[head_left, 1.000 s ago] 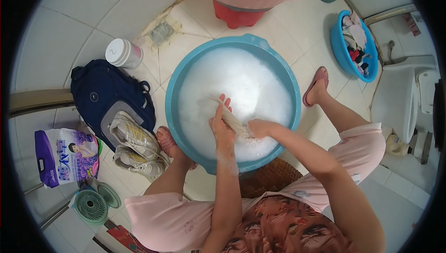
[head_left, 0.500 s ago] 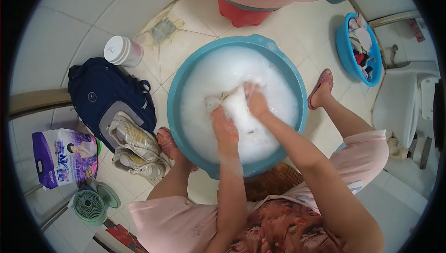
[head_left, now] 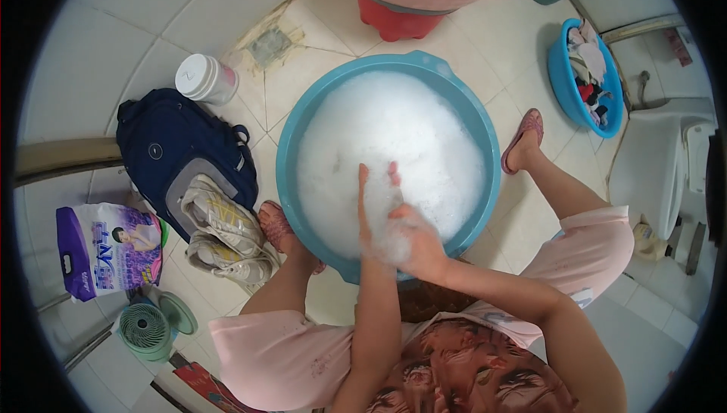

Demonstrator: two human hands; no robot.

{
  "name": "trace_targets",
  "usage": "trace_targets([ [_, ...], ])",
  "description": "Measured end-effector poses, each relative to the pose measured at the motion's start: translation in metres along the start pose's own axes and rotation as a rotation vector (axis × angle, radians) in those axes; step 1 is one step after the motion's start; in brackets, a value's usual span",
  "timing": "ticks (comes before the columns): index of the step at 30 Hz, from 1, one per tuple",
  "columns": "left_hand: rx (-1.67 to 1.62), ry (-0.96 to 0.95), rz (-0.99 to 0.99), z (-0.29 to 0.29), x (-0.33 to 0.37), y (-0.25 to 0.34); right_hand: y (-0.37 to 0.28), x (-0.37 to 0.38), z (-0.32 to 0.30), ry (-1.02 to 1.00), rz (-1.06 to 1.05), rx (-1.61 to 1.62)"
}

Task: The person washes a piece of cloth by rubbing, scrubbing, unfolding, and wringing it inside a basin filled with soapy water by hand.

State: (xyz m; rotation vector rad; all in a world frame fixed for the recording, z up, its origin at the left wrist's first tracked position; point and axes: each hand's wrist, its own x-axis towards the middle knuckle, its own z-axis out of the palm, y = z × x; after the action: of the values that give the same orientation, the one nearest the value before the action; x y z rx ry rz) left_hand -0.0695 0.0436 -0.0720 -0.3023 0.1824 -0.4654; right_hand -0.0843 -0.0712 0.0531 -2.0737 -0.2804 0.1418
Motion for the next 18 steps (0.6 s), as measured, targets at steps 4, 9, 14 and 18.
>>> trace_targets([
  [4, 1.800, 0.445, 0.403, -0.027, 0.007, -0.053, 0.054, 0.052, -0.006, 0.207, 0.278, -0.184],
  [9, 1.047, 0.312, 0.434, -0.017, 0.016, -0.019, 0.007, 0.013, -0.002, 0.250, -0.025, -0.044],
  [14, 0.495, 0.017, 0.309, -0.014, 0.032, -0.037, 0.029, 0.030, -0.001, 0.057, 0.171, -0.374],
  [18, 0.620, 0.711, 0.360, 0.053, 0.055, -0.085, 0.034, 0.056, -0.039, 0.309, 0.133, -0.323],
])
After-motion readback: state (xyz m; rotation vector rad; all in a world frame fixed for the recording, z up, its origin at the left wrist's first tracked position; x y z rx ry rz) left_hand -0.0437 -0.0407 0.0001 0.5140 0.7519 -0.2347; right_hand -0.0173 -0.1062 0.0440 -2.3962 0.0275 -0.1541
